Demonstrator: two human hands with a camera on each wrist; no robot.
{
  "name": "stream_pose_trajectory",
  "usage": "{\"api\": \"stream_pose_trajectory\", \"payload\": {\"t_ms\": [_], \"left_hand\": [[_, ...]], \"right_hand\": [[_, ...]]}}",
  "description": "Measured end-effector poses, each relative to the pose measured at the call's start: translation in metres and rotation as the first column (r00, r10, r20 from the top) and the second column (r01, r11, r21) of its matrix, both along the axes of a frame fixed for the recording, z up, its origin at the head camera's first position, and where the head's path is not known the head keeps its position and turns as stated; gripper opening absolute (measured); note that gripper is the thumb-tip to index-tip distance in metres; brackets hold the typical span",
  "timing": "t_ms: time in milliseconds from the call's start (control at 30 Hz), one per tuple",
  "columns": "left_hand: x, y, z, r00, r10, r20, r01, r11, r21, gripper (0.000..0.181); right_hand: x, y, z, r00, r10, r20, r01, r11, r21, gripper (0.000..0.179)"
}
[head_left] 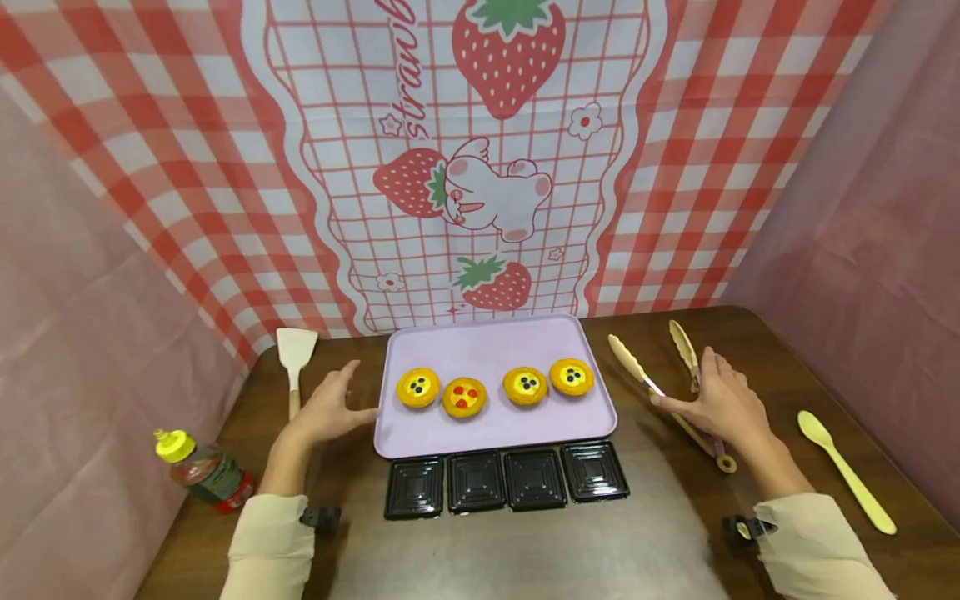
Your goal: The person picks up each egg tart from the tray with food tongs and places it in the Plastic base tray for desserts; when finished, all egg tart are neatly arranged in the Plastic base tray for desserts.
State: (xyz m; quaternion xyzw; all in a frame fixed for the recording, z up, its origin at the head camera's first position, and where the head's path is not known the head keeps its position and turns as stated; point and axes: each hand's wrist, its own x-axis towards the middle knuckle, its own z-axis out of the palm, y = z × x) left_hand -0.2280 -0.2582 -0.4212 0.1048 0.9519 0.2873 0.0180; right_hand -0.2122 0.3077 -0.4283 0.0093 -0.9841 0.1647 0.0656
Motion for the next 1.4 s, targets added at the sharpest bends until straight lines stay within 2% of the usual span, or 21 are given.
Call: {"api": "stream_pose_trajectory", "payload": {"t_ms": [100, 200, 333, 433, 533, 667, 833, 967, 1133, 1267, 1400], "left_hand": [[-0.004, 0.003, -0.013, 0.999, 0.016, 0.050, -0.019, 0.998, 0.063, 0.081], [-0.006, 0.005, -0.021, 0.997, 0.056, 0.053, -0.059, 0.996, 0.069, 0.072], [-0.006, 0.008, -0.025, 0.994, 0.106, 0.035, -0.108, 0.992, 0.061, 0.063], [-0.003, 0.011, -0.027, 0.986, 0.123, 0.110, -0.136, 0.983, 0.121, 0.059], [0.000, 0.013, -0.028, 0.965, 0.130, 0.228, -0.183, 0.955, 0.232, 0.057], [-0.001, 0.014, -0.029, 0.944, 0.120, 0.308, -0.229, 0.910, 0.346, 0.053], [-0.003, 0.016, -0.030, 0.950, 0.086, 0.301, -0.205, 0.897, 0.391, 0.047], [-0.002, 0.019, -0.033, 0.944, 0.125, 0.304, -0.244, 0.887, 0.392, 0.045], [-0.003, 0.022, -0.036, 0.938, 0.155, 0.309, -0.269, 0.888, 0.373, 0.045], [-0.005, 0.020, -0.036, 0.940, 0.137, 0.311, -0.256, 0.887, 0.384, 0.045], [-0.004, 0.017, -0.034, 0.943, 0.093, 0.318, -0.227, 0.880, 0.416, 0.045]], "right_hand": [[-0.003, -0.002, -0.006, 0.998, -0.039, 0.046, 0.041, 0.998, -0.039, 0.134], [-0.007, -0.004, -0.010, 0.993, -0.082, 0.085, 0.088, 0.994, -0.066, 0.128], [-0.010, -0.010, -0.015, 0.982, -0.144, 0.118, 0.154, 0.985, -0.073, 0.121], [-0.011, -0.013, -0.019, 0.975, -0.184, 0.127, 0.194, 0.979, -0.069, 0.115], [-0.011, -0.017, -0.021, 0.971, -0.210, 0.114, 0.219, 0.973, -0.074, 0.106], [-0.011, -0.017, -0.022, 0.970, -0.225, 0.090, 0.233, 0.969, -0.085, 0.100], [-0.012, -0.016, -0.023, 0.975, -0.213, 0.066, 0.219, 0.970, -0.104, 0.096], [-0.013, -0.015, -0.025, 0.979, -0.200, 0.041, 0.203, 0.972, -0.117, 0.092], [-0.012, -0.010, -0.025, 0.981, -0.195, 0.011, 0.195, 0.973, -0.121, 0.088], [-0.012, -0.003, -0.019, 0.983, -0.180, -0.024, 0.177, 0.978, -0.109, 0.089], [-0.009, 0.002, -0.006, 0.987, -0.145, -0.072, 0.137, 0.985, -0.102, 0.085]]}}
